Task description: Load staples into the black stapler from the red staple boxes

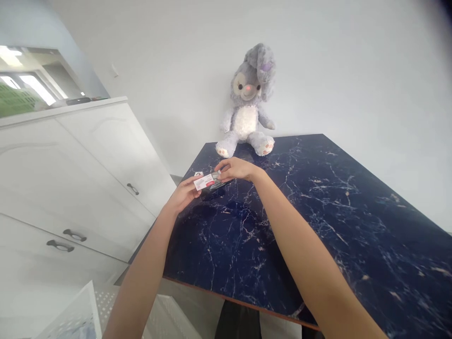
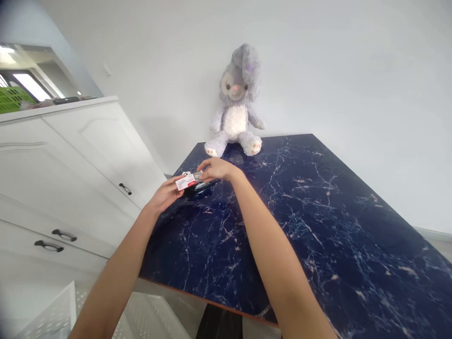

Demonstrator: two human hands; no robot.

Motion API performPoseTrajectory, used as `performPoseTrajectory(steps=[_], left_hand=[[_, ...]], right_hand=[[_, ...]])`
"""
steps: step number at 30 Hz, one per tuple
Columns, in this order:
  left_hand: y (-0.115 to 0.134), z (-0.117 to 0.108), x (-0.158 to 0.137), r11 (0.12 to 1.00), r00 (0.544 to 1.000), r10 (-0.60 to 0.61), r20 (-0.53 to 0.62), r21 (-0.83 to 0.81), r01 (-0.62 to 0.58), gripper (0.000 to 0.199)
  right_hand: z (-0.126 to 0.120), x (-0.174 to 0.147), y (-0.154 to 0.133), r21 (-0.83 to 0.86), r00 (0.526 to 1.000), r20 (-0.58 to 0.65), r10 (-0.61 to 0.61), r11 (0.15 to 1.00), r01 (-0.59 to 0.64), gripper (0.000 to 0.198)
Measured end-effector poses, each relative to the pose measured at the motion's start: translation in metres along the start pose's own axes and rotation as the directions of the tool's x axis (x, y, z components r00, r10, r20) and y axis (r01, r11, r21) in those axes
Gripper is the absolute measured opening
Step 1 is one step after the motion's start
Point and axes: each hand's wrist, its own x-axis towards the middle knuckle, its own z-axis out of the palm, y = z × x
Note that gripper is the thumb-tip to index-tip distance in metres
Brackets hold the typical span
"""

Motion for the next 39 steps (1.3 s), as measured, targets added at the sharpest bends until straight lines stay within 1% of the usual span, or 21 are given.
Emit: performPoseTrajectory(steps=[3,6,8,10,12,14,17,20,22,24,26,29,32,36,37,39], left_hand=[[0.001,-0.001,-0.002,1.0,1.0,-0.007,0.021,-0.027,0.007,0.035],[-0.001,-0.002,-0.003,0.998,0.997,-0.044,0.056,-0.037,0.046,0.033],[-0.002,0.0,-0.003,0.998,0.997,-0.057,0.059,-0.036,0.059,0.034],[-0.002,0.003,-0.002,0.998,0.999,-0.021,0.025,-0.058,0.023,0.036],[0.0,0.007,-0.001,0.995,0.999,0.025,-0.028,-0.095,-0.027,0.038],[0.002,0.011,-0.001,0.989,0.997,0.039,-0.067,-0.143,-0.048,0.04],[0.005,0.014,-0.003,0.973,0.998,0.025,-0.065,-0.227,-0.04,0.039],[0.004,0.014,-0.004,0.968,0.995,0.087,-0.042,-0.234,-0.095,0.038],[0.002,0.013,-0.003,0.973,0.989,0.142,-0.05,-0.178,-0.148,0.043],[-0.001,0.014,-0.002,0.978,0.984,0.165,-0.062,-0.121,-0.171,0.047],[-0.003,0.014,0.0,0.981,0.984,0.167,-0.06,-0.089,-0.172,0.048],[-0.004,0.015,0.001,0.982,0.983,0.174,-0.06,-0.066,-0.178,0.049],[-0.004,0.014,0.001,0.978,0.977,0.193,-0.088,-0.056,-0.199,0.051],[-0.004,0.012,0.002,0.978,0.972,0.199,-0.122,-0.035,-0.205,0.052],[-0.004,0.012,0.002,0.978,0.971,0.199,-0.13,-0.03,-0.204,0.053],[-0.004,0.01,0.004,0.976,0.964,0.212,-0.161,-0.022,-0.218,0.052]], right_hand=[[-0.001,-0.005,-0.004,0.027,0.999,0.042,-0.005,1.0,0.004,0.027],[0.002,-0.008,-0.004,0.01,0.995,0.103,0.016,1.0,-0.017,0.027],[0.003,-0.008,-0.003,-0.021,0.995,0.098,0.033,0.999,-0.031,0.028],[0.005,-0.006,-0.002,-0.002,1.0,0.002,0.022,1.0,-0.022,0.029],[0.008,-0.001,-0.001,0.083,0.992,-0.125,-0.012,0.996,0.022,0.026],[0.013,0.005,-0.001,0.171,0.974,-0.224,-0.038,0.982,0.078,0.019],[0.022,0.016,0.002,0.22,0.941,-0.335,-0.055,0.966,0.135,0.01],[0.029,0.027,0.009,0.225,0.911,-0.402,-0.09,0.955,0.194,0.002],[0.031,0.032,0.014,0.187,0.899,-0.421,-0.124,0.958,0.219,0.007],[0.032,0.035,0.019,0.097,0.884,-0.439,-0.16,0.97,0.224,0.013],[0.031,0.036,0.021,-0.006,0.881,-0.434,-0.19,0.978,0.208,0.017],[0.032,0.031,0.017,-0.133,0.905,-0.375,-0.201,0.978,0.162,0.019],[0.035,0.022,0.009,-0.251,0.92,-0.316,-0.233,0.955,0.156,0.021],[0.042,0.017,0.0,-0.307,0.943,-0.208,-0.26,0.933,0.189,0.023],[0.044,0.017,-0.002,-0.321,0.949,-0.189,-0.25,0.929,0.181,0.023],[0.049,0.017,-0.007,-0.375,0.96,-0.192,-0.205,0.919,0.121,0.028]])
